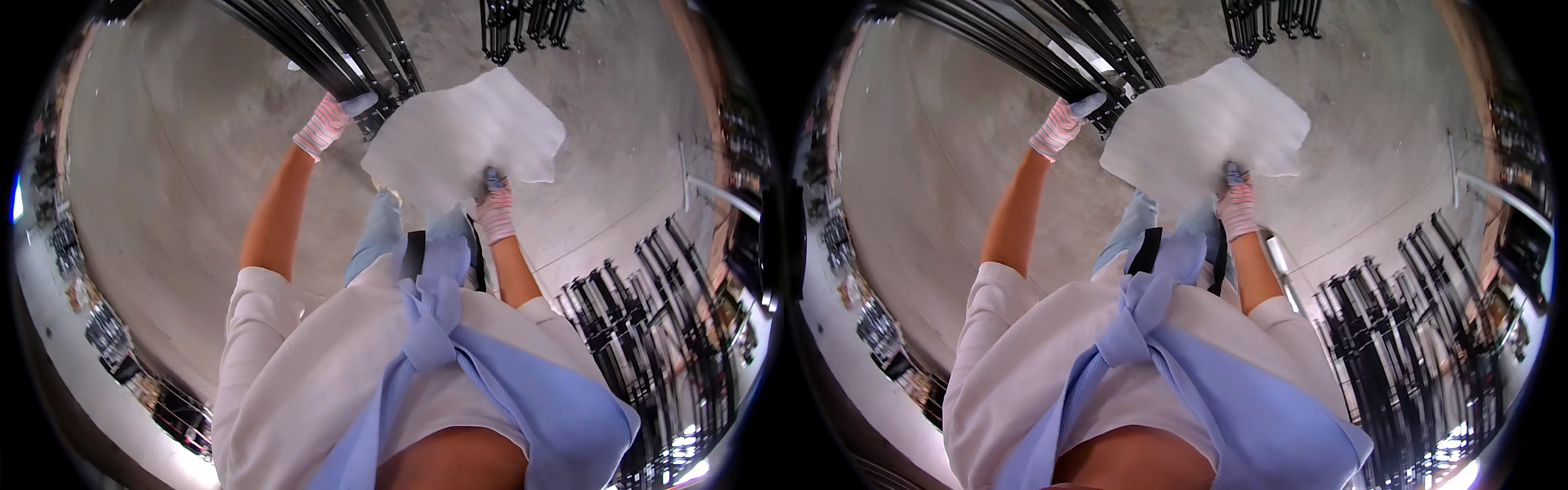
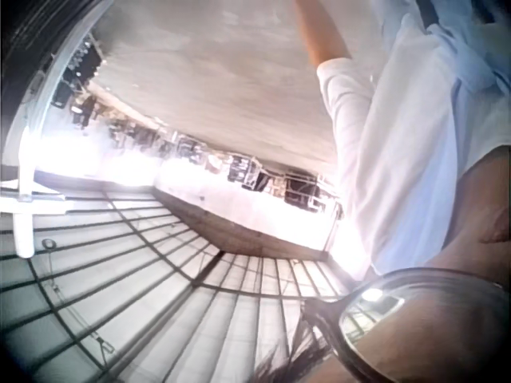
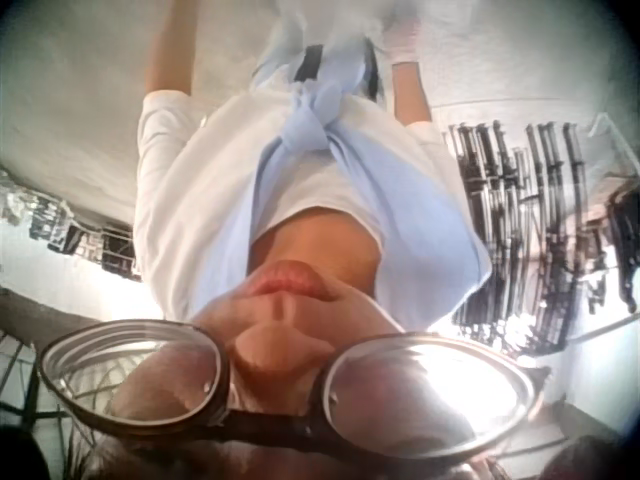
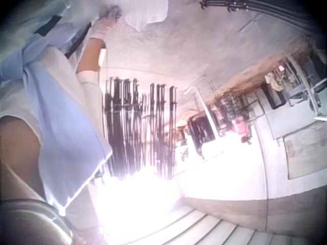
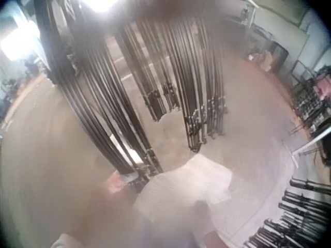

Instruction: The person wraps bundles of long black metal rods with white protective film in a warehouse. They pull film from a roll, encircle the rod bundle, and smooth the film along the length of the rods, repeating this process for multiple bundles.

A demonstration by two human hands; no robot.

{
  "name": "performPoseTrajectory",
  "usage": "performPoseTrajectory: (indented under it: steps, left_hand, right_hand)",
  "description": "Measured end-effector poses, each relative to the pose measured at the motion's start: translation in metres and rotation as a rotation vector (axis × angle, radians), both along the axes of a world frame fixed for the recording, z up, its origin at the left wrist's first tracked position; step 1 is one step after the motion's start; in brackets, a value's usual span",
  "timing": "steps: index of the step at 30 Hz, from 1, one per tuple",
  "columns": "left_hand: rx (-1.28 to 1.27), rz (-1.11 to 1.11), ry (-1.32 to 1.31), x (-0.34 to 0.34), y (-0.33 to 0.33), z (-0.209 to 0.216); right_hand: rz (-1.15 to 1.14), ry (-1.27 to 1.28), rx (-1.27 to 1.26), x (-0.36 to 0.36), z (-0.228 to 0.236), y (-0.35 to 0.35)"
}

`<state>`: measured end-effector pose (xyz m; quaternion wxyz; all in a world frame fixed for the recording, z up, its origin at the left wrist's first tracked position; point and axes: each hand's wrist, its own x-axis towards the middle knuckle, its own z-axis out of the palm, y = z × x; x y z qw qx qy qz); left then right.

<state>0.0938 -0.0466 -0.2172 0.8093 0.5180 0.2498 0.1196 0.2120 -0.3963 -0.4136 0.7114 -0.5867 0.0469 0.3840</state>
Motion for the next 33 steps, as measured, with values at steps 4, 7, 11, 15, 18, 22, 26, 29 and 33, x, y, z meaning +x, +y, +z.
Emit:
performPoseTrajectory:
  steps: [4,7,11,15,18,22,26,29,33]
  left_hand:
    - [-0.041,-0.019,-0.026,0.008,-0.001,0.004]
    - [0.075,0.115,-0.007,0.011,-0.004,-0.004]
    - [0.417,0.22,0.022,0.015,-0.01,-0.001]
    - [0.265,0.229,-0.034,0.012,-0.017,0.002]
    - [-0.142,0.1,0.036,0.007,-0.01,0.007]
    - [-0.426,-0.121,-0.066,0.006,-0.012,0.012]
    - [-0.39,-0.258,0.042,-0.013,-0.023,0.018]
    - [-0.159,-0.332,0.099,-0.031,-0.031,0.012]
    - [-0.198,-0.301,0.112,-0.037,-0.036,0.01]
  right_hand:
    - [0.037,-0.576,-0.456,-0.087,-0.036,0.033]
    - [-0.106,-0.312,-0.39,-0.119,-0.035,0.056]
    - [-0.597,0.387,-0.121,-0.121,0.038,0.096]
    - [-0.692,0.34,-0.082,-0.13,0.031,0.086]
    - [-0.728,0.36,-0.092,-0.128,0.036,0.064]
    - [-0.836,0.211,-0.064,-0.123,0.066,0.049]
    - [-0.803,0.233,-0.195,-0.133,0.064,0.04]
    - [-0.804,0.21,-0.125,-0.134,0.073,0.049]
    - [-0.79,0.144,-0.08,-0.118,0.059,0.043]
